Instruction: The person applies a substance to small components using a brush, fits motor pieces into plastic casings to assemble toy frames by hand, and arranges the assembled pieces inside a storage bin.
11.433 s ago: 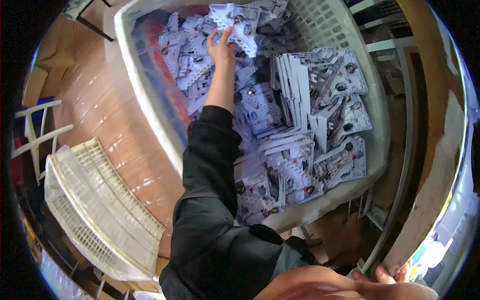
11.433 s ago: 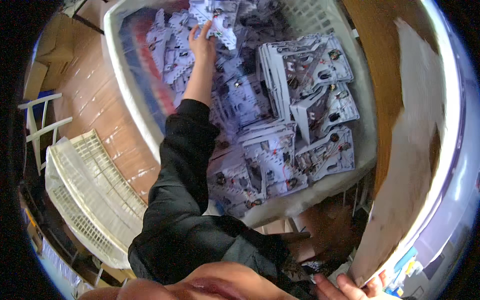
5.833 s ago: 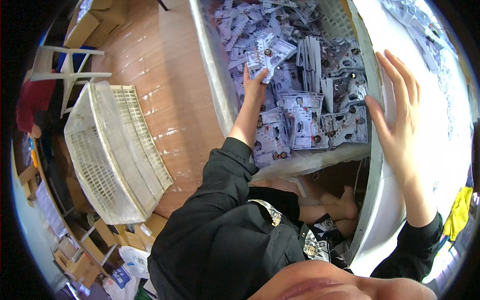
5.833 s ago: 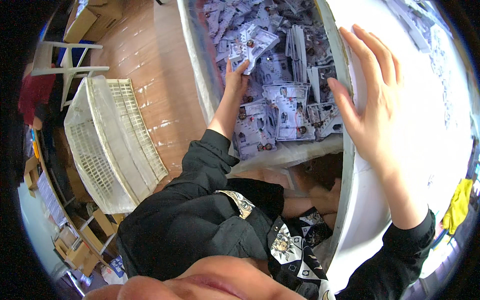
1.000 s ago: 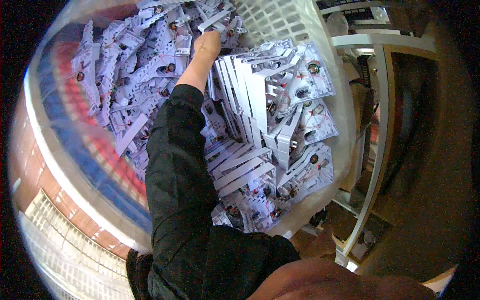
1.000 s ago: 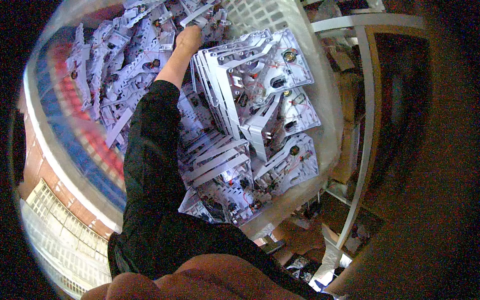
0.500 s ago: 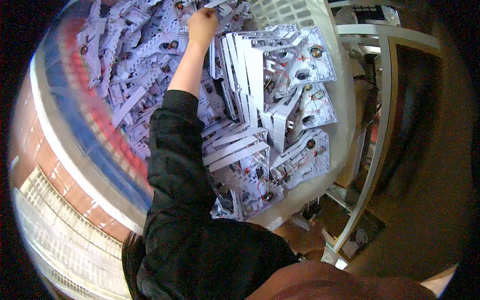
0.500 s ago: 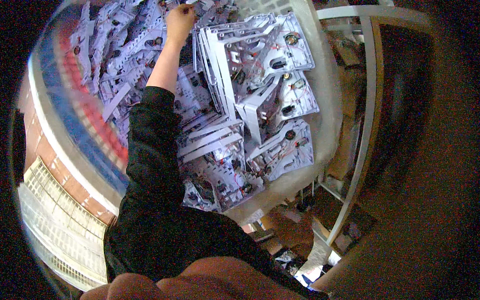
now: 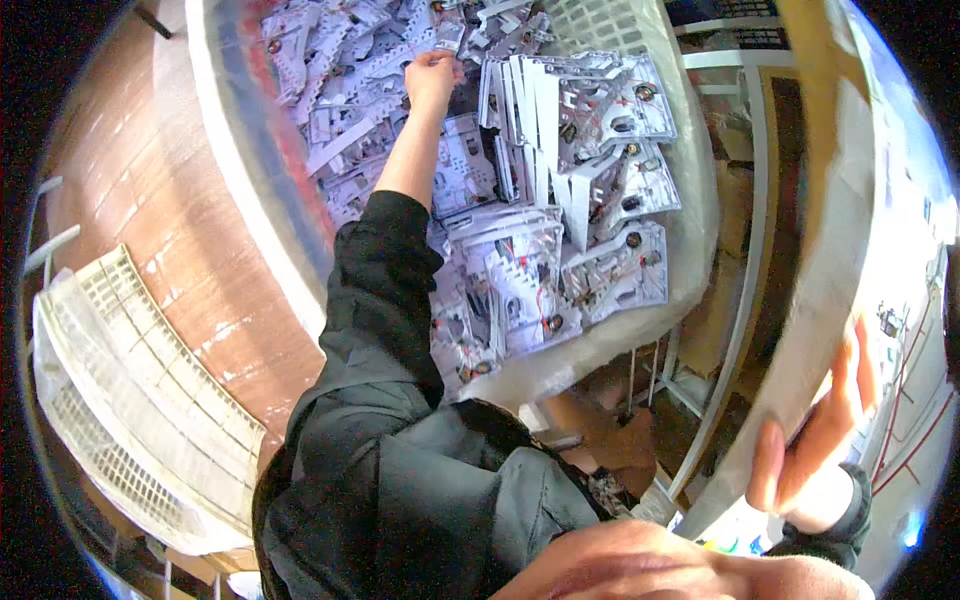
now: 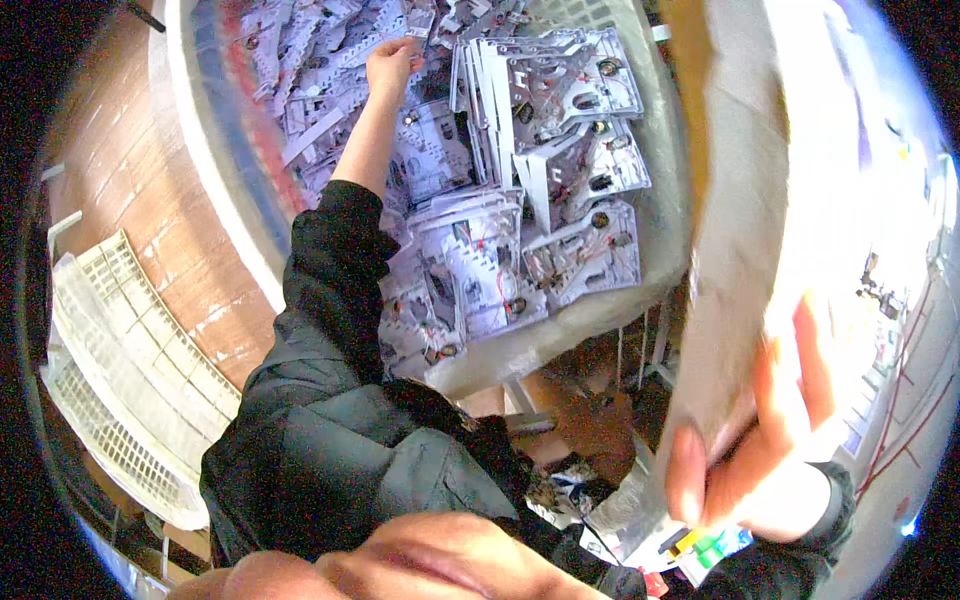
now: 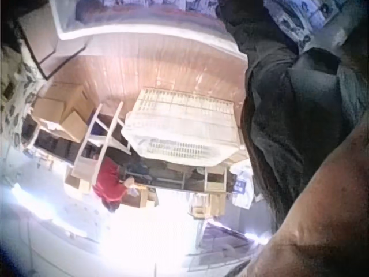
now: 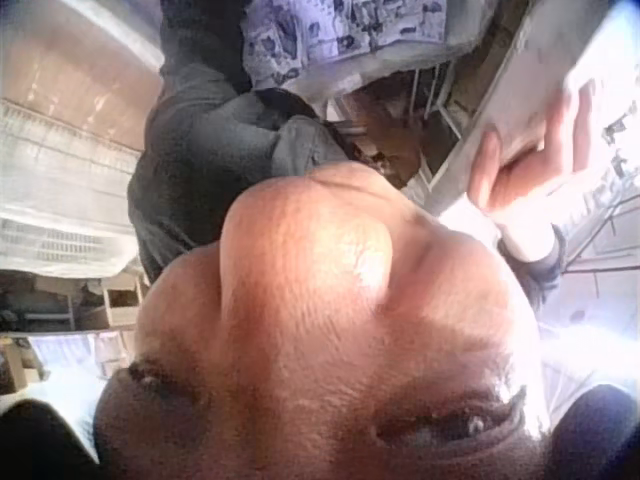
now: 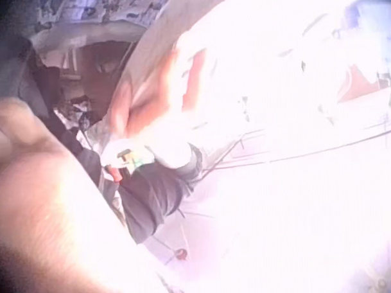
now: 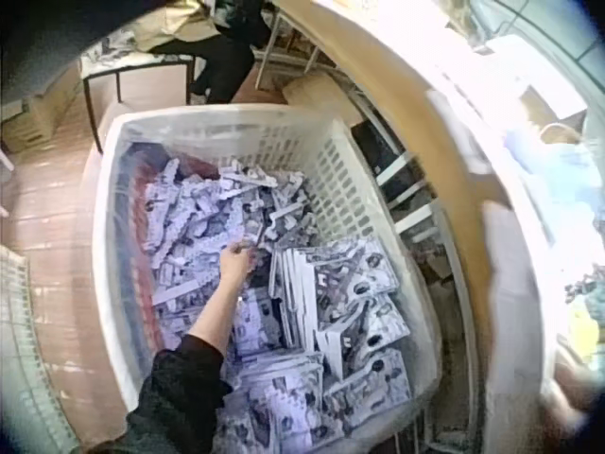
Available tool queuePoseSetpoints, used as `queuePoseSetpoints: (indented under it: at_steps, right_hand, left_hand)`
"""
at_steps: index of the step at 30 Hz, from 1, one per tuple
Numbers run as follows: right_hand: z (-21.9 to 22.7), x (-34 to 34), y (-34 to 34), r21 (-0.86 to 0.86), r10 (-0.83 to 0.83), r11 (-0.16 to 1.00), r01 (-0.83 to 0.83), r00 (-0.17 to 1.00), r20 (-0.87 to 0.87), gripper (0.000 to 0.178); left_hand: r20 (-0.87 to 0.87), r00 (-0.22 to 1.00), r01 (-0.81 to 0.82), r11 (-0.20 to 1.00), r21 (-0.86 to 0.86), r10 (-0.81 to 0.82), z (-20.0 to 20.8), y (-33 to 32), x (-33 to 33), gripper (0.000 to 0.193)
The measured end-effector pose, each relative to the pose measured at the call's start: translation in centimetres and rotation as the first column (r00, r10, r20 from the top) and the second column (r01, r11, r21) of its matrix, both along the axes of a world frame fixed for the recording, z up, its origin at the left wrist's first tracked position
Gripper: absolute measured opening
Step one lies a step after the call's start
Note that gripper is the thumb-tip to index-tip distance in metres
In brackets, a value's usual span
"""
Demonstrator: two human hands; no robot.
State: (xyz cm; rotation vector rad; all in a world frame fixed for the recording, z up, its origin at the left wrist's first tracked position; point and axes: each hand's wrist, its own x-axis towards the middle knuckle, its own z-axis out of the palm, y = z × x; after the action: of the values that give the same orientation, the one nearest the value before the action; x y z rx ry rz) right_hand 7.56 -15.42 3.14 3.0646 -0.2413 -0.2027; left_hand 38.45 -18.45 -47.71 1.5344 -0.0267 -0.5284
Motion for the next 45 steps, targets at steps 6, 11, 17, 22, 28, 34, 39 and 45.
queuePoseSetpoints:
  at_steps: [6, 11, 17, 22, 28, 34, 39, 45]
  right_hand:
    - [1.6, 3.7, 1.3, -0.084, -0.022, 0.996, 0.011, 0.992, -0.126, 0.064]
    - [0.8, 3.0, 1.9, -0.059, -0.031, 0.998, 0.032, 0.999, 0.024, 0.062]
    - [-2.1, 1.6, 0.3, 0.152, 0.053, 0.981, -0.118, 0.926, 0.375, 0.062]
    - [-2.0, 2.2, 1.4, 0.371, -0.085, 0.926, -0.066, 0.922, 0.378, 0.068]
    - [-4.7, 1.6, -0.5, 0.276, -0.062, 0.957, -0.087, 0.868, 0.492, 0.065]
    - [-4.0, 1.7, 0.6, 0.366, -0.068, 0.921, -0.134, 0.869, 0.490, 0.062]
    - [-4.4, 1.3, -1.5, 0.297, 0.024, 0.939, -0.176, 0.891, 0.453, 0.061]
    - [1.8, 2.4, -0.9, -0.086, 0.113, 0.989, -0.122, 0.988, -0.107, 0.063]
  left_hand:
    - [-0.423, 0.904, -0.192, 0.939, -0.283, 0.057, 4.4, 7.7, -3.5, 0.021]
    - [-0.376, 0.925, -0.199, 0.921, -0.334, 0.063, 8.9, 13.6, -5.0, 0.024]
    - [-0.446, 0.882, -0.296, 0.914, -0.279, 0.149, 10.7, 20.9, -8.3, 0.021]
    - [-0.426, 0.873, -0.334, 0.928, -0.165, 0.239, 12.4, 25.0, -9.8, 0.019]
    - [-0.269, 0.946, -0.225, 0.963, -0.147, 0.180, 15.3, 25.5, -8.4, 0.021]
    - [0.052, 0.994, 0.093, 0.987, 0.127, -0.101, 8.3, 20.4, -4.2, 0.025]
    - [0.352, 0.822, 0.169, 0.782, 0.600, -0.448, 3.8, 11.6, -4.2, 0.028]
    - [0.254, 0.619, 0.377, 0.564, 0.735, -0.743, -5.7, 4.8, -3.8, 0.029]
